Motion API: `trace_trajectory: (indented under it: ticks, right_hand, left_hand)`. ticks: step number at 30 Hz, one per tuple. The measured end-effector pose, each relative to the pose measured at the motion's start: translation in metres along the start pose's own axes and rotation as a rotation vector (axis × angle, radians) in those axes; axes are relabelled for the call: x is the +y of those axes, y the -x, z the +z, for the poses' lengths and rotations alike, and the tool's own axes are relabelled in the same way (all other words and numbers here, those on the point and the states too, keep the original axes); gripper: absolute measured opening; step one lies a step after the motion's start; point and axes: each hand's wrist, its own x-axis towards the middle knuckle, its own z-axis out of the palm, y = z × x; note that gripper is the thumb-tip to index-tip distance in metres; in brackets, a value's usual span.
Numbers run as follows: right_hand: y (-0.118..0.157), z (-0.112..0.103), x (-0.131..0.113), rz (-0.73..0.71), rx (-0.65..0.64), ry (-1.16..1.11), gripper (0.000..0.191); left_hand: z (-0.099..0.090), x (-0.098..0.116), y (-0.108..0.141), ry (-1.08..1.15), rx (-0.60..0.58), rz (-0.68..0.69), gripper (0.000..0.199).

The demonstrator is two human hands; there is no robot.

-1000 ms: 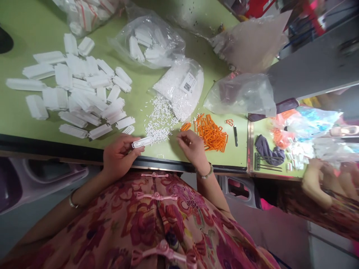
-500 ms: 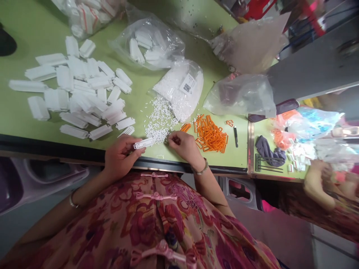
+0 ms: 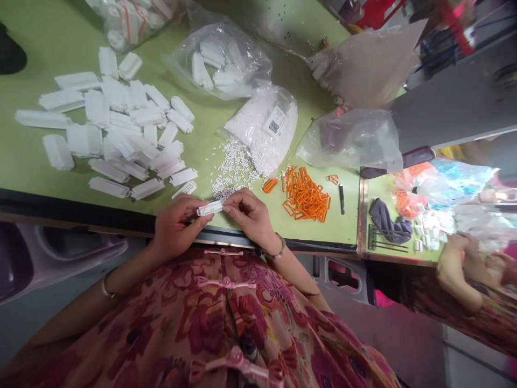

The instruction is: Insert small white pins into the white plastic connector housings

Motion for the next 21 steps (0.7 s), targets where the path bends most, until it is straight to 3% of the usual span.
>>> trace_trajectory:
  ticks: [8,13,15,19,21]
  right_hand:
    - [0.0026,-0.0011,-0.0033,0.195,-0.1,-0.118,0.026]
    - [0.0039,0.0004,-0.0025,0.207,-0.052,-0.195,0.032]
    - [0.0033,0.0003,-0.0023,0.243,-0.078,-0.283,0.037]
    - [0.0017,-0.0002,-0.0034,0.369,-0.249,-0.55,0.046]
    - [0.0018,0.0015,-0.0034,0.392,-0.242,-0.629,0.048]
  left_hand:
    - [-0.0026,0.0001,-0.001,-0.072,-0.041,0.077,0.015]
    - [-0.0036,0.0014,0.0003,-0.118,-0.047,0.08,0.017]
    - [-0.0045,0.0008,0.0007,-0.121,-0.069,0.078,0.019]
    - [-0.0044,-0.0013,0.0011,-0.093,-0.071,0.095,0.018]
    - [-0.0036,-0.0022,0.0016,-0.095,-0.052,0.092,0.017]
